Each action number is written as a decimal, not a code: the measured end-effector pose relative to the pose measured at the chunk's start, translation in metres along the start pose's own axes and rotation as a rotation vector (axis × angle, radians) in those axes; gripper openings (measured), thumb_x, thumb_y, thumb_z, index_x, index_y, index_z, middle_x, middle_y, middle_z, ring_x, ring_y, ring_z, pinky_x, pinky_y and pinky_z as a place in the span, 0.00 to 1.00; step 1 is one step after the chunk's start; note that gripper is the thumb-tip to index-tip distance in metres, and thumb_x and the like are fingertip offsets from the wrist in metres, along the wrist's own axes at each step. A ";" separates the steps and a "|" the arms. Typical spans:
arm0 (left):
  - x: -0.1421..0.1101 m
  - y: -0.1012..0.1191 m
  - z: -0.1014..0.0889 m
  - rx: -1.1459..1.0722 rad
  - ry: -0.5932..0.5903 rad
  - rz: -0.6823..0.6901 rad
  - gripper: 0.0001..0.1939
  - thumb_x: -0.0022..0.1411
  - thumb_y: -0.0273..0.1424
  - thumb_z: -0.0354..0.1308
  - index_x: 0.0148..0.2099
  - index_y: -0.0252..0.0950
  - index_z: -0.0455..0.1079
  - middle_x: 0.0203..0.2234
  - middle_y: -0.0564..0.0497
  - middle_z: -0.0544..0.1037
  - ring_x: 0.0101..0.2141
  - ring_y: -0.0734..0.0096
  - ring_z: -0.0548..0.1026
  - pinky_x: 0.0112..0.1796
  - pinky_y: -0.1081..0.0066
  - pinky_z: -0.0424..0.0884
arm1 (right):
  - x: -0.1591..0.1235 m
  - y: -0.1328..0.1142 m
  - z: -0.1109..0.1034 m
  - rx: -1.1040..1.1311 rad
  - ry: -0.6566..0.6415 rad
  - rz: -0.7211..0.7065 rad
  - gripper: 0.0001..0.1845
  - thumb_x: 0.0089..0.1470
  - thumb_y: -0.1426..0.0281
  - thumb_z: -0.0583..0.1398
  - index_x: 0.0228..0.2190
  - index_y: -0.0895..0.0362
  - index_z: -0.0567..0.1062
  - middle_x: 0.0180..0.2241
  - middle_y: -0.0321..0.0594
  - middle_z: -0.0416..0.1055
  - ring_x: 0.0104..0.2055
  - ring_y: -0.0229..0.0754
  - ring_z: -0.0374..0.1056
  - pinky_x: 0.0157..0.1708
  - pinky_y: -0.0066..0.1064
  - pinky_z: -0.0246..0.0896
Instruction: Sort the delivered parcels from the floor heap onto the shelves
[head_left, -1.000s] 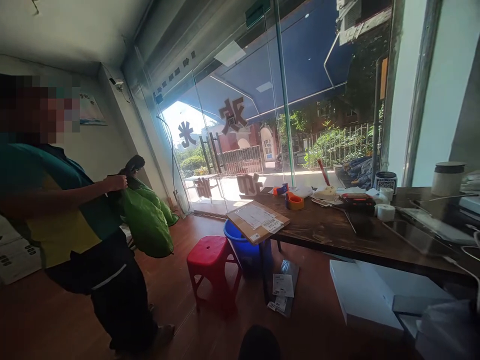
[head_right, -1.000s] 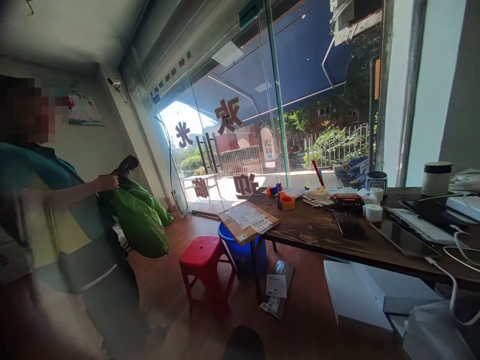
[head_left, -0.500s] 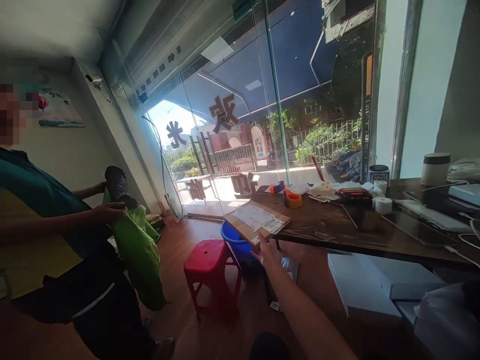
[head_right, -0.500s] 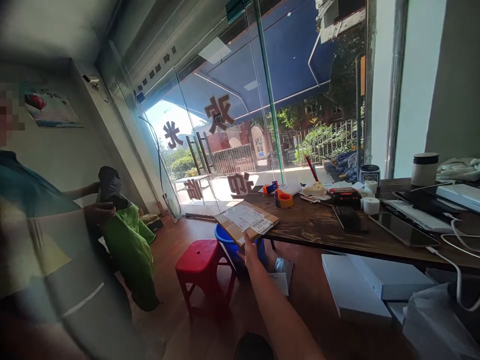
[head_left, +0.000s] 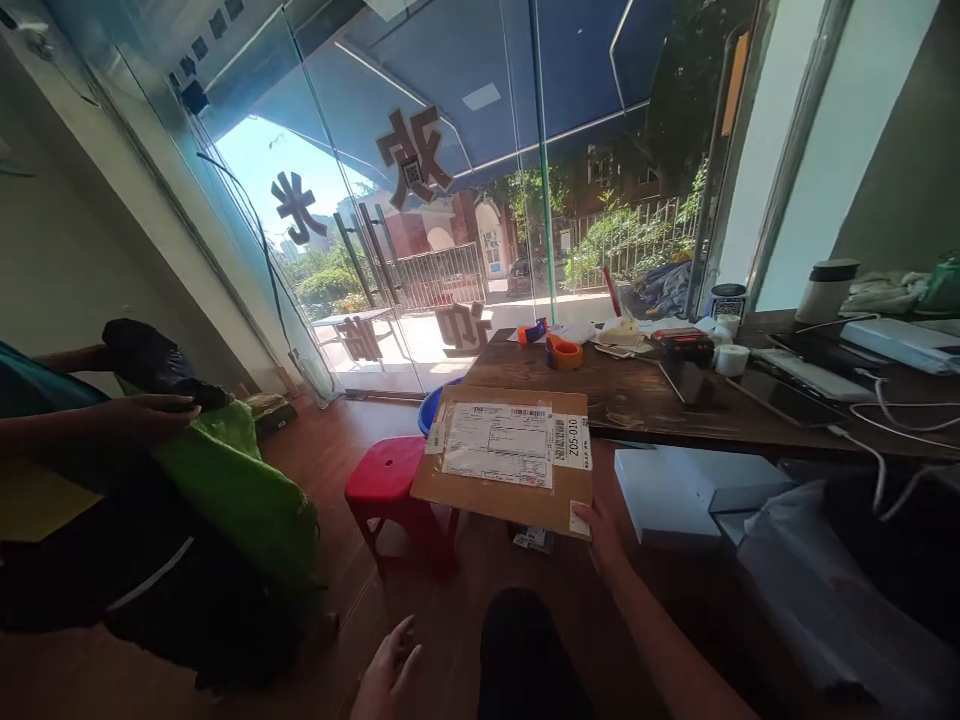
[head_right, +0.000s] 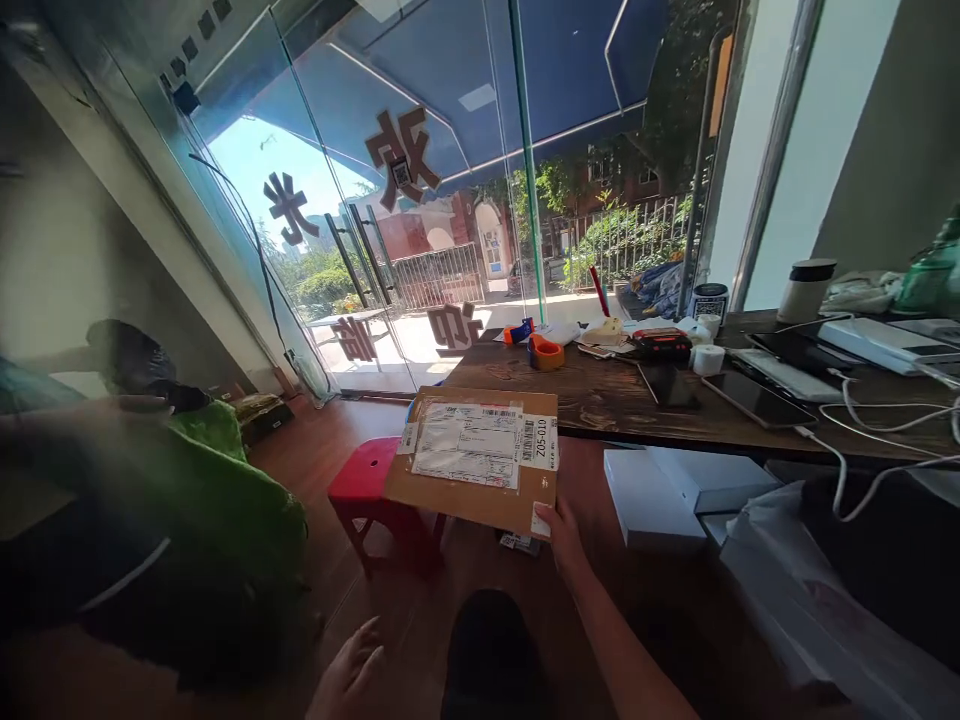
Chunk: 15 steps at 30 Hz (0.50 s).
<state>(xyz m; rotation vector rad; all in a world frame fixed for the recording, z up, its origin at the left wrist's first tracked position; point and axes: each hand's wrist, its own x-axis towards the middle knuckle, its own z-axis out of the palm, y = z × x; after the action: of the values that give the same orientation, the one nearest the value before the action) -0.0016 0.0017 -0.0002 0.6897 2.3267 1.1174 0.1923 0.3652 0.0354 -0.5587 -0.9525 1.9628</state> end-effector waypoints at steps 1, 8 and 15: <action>0.001 0.002 0.000 -0.063 0.051 0.029 0.35 0.59 0.53 0.55 0.62 0.38 0.64 0.56 0.40 0.73 0.55 0.52 0.72 0.55 0.57 0.70 | -0.012 -0.005 -0.009 -0.003 -0.009 0.020 0.31 0.38 0.61 0.70 0.47 0.52 0.75 0.42 0.41 0.80 0.45 0.55 0.75 0.41 0.43 0.72; -0.019 0.031 -0.001 -0.604 0.261 0.156 0.35 0.63 0.52 0.53 0.67 0.46 0.58 0.60 0.45 0.70 0.57 0.54 0.71 0.56 0.56 0.71 | -0.065 -0.008 -0.037 -0.018 -0.080 0.133 0.31 0.34 0.61 0.71 0.44 0.52 0.77 0.41 0.41 0.80 0.39 0.53 0.76 0.35 0.38 0.69; -0.030 0.031 0.004 -0.671 0.402 0.138 0.35 0.62 0.52 0.55 0.67 0.45 0.59 0.64 0.47 0.65 0.62 0.52 0.65 0.62 0.53 0.62 | -0.082 -0.008 -0.035 -0.009 -0.139 0.174 0.31 0.36 0.61 0.71 0.46 0.51 0.76 0.42 0.40 0.79 0.38 0.49 0.75 0.32 0.33 0.67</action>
<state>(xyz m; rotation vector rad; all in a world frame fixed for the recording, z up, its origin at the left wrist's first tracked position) 0.0312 0.0019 0.0280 0.3915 1.9962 2.1142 0.2639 0.3123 0.0226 -0.5302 -1.0280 2.1773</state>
